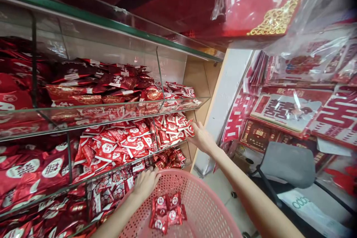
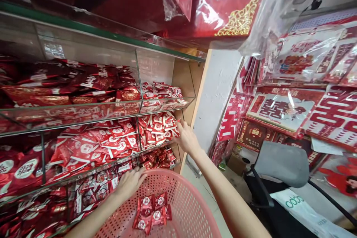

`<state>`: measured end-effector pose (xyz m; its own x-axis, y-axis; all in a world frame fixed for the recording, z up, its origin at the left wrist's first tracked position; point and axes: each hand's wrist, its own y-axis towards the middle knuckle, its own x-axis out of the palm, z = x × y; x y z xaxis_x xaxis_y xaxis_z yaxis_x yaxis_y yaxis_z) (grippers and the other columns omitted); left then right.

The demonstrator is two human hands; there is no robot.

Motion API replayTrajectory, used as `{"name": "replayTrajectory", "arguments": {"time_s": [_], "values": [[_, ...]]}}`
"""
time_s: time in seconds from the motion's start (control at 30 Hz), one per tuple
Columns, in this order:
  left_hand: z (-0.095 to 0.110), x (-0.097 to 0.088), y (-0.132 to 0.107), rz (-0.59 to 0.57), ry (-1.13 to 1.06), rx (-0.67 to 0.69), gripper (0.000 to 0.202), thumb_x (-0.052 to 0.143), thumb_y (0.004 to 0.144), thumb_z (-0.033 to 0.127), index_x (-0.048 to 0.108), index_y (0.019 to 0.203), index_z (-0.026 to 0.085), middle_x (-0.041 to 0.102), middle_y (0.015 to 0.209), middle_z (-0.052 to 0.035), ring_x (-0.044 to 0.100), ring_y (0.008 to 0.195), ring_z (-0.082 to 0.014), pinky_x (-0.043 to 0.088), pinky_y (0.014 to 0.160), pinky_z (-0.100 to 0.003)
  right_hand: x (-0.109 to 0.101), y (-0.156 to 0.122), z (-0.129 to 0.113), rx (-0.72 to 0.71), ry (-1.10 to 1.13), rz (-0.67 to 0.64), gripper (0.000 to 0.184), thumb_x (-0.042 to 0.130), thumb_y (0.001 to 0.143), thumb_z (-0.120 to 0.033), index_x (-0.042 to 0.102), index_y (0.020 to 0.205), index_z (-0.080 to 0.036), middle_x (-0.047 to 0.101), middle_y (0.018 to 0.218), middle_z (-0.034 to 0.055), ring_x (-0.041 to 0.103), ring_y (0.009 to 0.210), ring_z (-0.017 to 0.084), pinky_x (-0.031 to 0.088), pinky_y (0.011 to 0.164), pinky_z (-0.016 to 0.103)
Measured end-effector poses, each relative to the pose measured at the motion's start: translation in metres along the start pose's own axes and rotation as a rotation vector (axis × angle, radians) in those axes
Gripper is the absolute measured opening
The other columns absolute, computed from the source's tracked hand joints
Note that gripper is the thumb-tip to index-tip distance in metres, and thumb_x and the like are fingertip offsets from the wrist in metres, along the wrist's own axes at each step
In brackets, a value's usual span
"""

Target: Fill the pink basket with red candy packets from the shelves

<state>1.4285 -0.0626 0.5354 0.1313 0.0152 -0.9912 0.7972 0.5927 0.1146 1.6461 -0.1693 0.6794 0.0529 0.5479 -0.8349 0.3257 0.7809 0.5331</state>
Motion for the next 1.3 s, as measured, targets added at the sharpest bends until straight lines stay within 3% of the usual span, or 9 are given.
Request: {"name": "replayTrajectory", "arguments": {"time_s": [0.2,0.5,0.7,0.93,1.3], "values": [[0.001,0.002,-0.001,0.028,-0.011,-0.02,0.044,0.017,0.087,0.039,0.05,0.111,0.022,0.058,0.101,-0.0088,0.059,0.079,-0.0199,0.045,0.065,-0.03,0.01,0.02,-0.01,-0.074,-0.269,-0.062,0.035,0.047,0.08,-0.03,0.044,0.115,-0.023,0.047,0.107,0.0082,0.046,0.094,0.02,0.039,0.072,0.026],[0.01,0.002,0.0,0.034,-0.005,-0.047,0.045,0.018,0.087,0.04,0.05,0.112,0.023,0.057,0.106,-0.0095,0.059,0.083,-0.0205,0.045,0.069,-0.033,0.016,0.023,-0.003,-0.078,-0.283,-0.004,0.028,0.031,0.088,-0.027,0.051,0.107,-0.027,0.052,0.099,0.0057,0.048,0.09,0.015,0.034,0.06,0.021],[0.018,0.001,0.003,0.036,0.012,-0.052,0.045,0.018,0.087,0.04,0.051,0.112,0.022,0.056,0.108,-0.0095,0.059,0.082,-0.0214,0.045,0.066,-0.033,0.02,0.022,0.012,-0.136,-0.134,0.153,0.028,0.036,0.087,-0.026,0.051,0.111,-0.03,0.055,0.098,0.0021,0.05,0.085,0.013,0.034,0.06,0.02],[0.017,-0.001,0.002,0.01,-0.006,-0.073,0.044,0.019,0.086,0.042,0.049,0.113,0.025,0.057,0.106,-0.0086,0.059,0.082,-0.0194,0.044,0.068,-0.031,0.031,0.023,0.027,-0.189,0.231,0.308,0.03,0.035,0.088,-0.029,0.059,0.106,-0.027,0.058,0.092,0.0024,0.055,0.082,0.012,0.04,0.067,0.02],[0.01,0.001,0.006,0.033,-0.046,-0.11,0.048,0.021,0.086,0.044,0.049,0.116,0.019,0.056,0.112,-0.0109,0.055,0.095,-0.0202,0.042,0.077,-0.031,0.03,0.017,0.031,-0.142,0.424,0.377,0.029,0.039,0.085,-0.032,0.063,0.099,-0.023,0.06,0.086,0.0043,0.055,0.078,0.014,0.042,0.07,0.024]]}}
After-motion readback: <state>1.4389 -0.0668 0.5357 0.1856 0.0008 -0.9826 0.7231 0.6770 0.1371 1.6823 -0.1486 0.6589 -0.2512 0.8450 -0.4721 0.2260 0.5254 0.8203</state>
